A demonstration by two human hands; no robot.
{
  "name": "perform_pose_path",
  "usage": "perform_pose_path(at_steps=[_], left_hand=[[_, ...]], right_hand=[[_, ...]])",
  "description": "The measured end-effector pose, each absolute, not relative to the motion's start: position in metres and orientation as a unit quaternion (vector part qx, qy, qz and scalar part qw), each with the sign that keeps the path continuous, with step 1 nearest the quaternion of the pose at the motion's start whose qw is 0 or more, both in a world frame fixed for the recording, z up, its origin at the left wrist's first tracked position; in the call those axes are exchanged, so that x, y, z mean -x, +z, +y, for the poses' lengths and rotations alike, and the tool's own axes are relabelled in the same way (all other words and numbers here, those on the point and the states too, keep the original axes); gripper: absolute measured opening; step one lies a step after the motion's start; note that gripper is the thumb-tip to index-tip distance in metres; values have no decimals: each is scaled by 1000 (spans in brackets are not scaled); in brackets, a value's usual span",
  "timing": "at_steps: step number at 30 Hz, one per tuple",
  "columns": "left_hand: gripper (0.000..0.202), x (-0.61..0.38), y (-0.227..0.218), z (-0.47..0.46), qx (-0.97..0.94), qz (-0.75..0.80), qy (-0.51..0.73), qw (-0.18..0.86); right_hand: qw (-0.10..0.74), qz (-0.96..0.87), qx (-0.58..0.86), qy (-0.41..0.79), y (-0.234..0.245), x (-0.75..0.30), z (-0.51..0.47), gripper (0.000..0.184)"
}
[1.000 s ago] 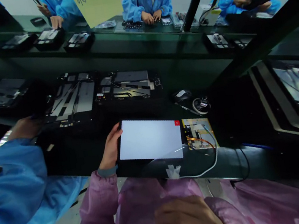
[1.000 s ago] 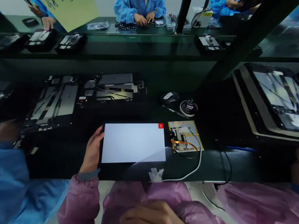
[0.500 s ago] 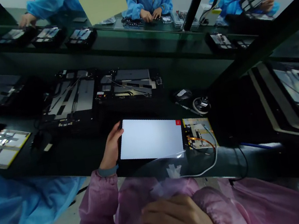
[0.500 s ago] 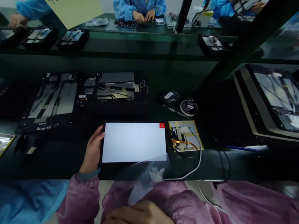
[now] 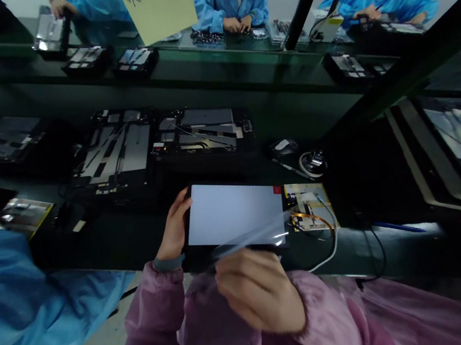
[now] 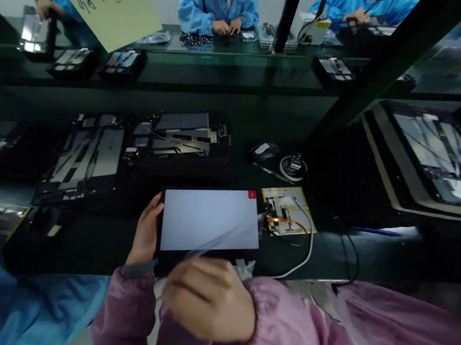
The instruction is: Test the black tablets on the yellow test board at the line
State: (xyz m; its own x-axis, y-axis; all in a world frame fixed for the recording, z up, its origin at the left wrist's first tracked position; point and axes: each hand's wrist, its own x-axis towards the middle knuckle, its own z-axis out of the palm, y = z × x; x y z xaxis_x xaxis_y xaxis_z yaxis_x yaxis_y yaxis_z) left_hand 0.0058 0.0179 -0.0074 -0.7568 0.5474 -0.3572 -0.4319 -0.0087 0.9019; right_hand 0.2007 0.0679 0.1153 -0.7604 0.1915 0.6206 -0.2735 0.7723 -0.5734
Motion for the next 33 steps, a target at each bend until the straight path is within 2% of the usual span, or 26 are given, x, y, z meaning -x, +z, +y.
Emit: perform_pose_path(at_steps=[5, 11, 16, 19, 22, 26, 30, 33], left_hand=[[42, -8, -1, 16, -92, 569, 731, 366], [46, -7, -3, 20, -102, 531, 750, 382], [54, -7, -5, 17, -115, 520, 744, 404], [53, -6, -6, 15, -144, 555, 723, 385], [52, -5, -7, 15, -139, 582, 708, 375], [48, -4, -8, 16, -127, 593, 710, 358], [46, -4, -10, 15, -127, 578, 719, 364], [48, -5, -9, 14, -126, 560, 721, 389]], right_hand=[[320, -881, 40, 347, 76, -160, 96, 11], [306, -880, 68, 357, 51, -141, 104, 14], [327, -897, 124, 272, 49, -146, 108, 41], [335, -900, 192, 200, 45, -150, 111, 46], [287, -923, 216, 138, 38, -149, 109, 43], [219, -959, 156, 90, 26, -146, 94, 34], [219, -966, 97, 98, 18, -158, 83, 28], [215, -963, 110, 122, 18, -180, 86, 29]])
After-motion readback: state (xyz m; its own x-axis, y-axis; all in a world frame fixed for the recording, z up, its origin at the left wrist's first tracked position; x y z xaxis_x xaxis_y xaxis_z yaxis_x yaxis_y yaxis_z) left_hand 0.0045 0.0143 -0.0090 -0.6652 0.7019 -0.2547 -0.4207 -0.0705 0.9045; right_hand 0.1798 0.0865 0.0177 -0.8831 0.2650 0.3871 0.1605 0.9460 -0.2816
